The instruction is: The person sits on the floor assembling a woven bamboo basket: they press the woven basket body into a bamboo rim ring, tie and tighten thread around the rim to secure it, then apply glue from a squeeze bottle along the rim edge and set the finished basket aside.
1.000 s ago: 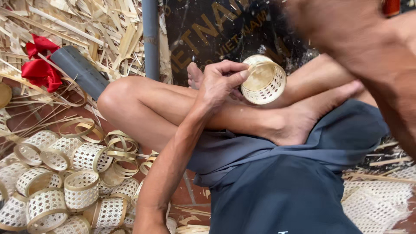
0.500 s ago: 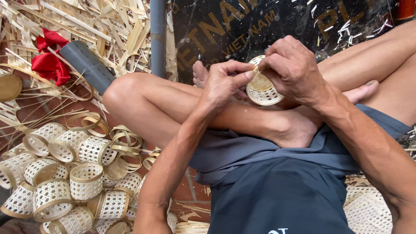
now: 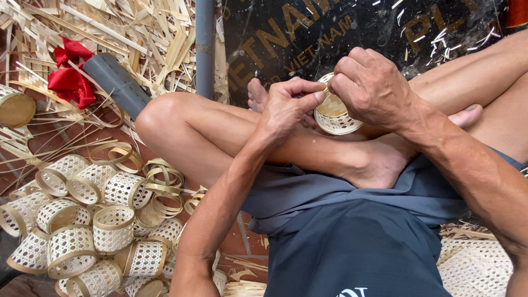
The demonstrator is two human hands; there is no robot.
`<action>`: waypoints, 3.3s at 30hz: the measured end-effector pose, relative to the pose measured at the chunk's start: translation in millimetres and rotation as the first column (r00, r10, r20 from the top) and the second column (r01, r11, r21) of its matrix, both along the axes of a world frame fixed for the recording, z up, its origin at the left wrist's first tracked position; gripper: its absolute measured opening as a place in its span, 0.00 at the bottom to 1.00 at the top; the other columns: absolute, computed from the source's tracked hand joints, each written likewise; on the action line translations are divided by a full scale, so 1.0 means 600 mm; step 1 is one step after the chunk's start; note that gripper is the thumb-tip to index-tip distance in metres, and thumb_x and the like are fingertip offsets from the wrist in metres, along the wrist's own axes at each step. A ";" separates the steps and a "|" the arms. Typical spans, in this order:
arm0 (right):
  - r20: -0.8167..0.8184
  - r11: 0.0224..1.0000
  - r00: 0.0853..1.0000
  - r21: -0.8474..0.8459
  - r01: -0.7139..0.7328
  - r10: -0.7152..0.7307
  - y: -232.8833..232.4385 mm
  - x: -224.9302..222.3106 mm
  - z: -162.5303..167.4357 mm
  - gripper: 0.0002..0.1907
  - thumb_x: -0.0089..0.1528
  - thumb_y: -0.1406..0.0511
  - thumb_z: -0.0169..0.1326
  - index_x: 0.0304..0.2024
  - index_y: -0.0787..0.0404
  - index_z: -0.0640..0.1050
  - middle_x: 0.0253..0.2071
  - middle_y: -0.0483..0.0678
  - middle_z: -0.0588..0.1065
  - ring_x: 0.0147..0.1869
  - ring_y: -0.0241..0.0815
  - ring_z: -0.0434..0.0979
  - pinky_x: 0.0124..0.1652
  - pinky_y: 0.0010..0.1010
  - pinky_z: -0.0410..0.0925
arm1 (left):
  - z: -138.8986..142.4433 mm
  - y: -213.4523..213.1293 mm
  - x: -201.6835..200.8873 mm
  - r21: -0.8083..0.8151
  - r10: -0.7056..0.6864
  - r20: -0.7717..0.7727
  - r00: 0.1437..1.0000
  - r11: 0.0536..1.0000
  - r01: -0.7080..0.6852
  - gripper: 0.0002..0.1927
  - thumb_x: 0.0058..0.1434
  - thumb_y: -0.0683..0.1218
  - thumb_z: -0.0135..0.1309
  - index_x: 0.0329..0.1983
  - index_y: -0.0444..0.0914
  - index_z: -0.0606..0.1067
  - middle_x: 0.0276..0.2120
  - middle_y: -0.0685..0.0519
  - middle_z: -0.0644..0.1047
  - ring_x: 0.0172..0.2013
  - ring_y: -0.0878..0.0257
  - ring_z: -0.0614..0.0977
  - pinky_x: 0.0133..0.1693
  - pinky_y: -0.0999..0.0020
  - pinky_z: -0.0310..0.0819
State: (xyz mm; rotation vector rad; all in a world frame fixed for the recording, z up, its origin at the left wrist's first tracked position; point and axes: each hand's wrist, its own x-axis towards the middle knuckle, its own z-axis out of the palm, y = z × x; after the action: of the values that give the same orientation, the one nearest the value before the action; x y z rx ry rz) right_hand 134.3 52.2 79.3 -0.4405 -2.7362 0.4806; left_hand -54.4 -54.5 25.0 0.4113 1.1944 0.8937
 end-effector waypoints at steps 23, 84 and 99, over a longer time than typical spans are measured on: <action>0.453 0.283 0.891 -0.850 0.444 -0.035 0.059 -0.009 -0.046 0.11 0.57 0.65 0.62 0.39 0.66 0.85 0.29 0.49 0.80 0.32 0.36 0.76 0.31 0.32 0.69 | -0.012 0.015 0.005 0.034 -0.003 -0.139 0.990 0.999 0.008 0.09 0.61 0.43 0.64 0.39 0.31 0.83 0.28 0.52 0.82 0.22 0.72 0.77 0.22 0.79 0.72; -0.013 0.962 0.964 -0.074 0.264 -0.266 -0.149 0.073 0.005 0.10 0.62 0.67 0.64 0.44 0.62 0.80 0.40 0.48 0.75 0.41 0.47 0.77 0.38 0.38 0.71 | 0.066 -0.038 -0.005 0.299 0.345 -0.915 0.209 0.232 0.926 0.08 0.62 0.47 0.55 0.41 0.39 0.78 0.43 0.54 0.75 0.57 0.56 0.73 0.54 0.57 0.65; 0.054 0.266 0.663 -0.889 0.372 -0.746 -0.141 0.018 -0.003 0.11 0.68 0.74 0.55 0.53 0.65 0.78 0.40 0.50 0.79 0.39 0.45 0.80 0.37 0.31 0.74 | 0.025 -0.027 0.101 0.507 0.296 -0.758 0.581 0.827 0.241 0.17 0.72 0.42 0.54 0.62 0.33 0.73 0.57 0.41 0.77 0.59 0.48 0.79 0.61 0.59 0.75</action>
State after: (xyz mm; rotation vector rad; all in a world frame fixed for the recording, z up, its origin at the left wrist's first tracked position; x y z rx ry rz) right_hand 145.3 -32.2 77.4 -1.3651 -1.5189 1.5061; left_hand 6.2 -70.8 40.2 1.4428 1.7705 1.1290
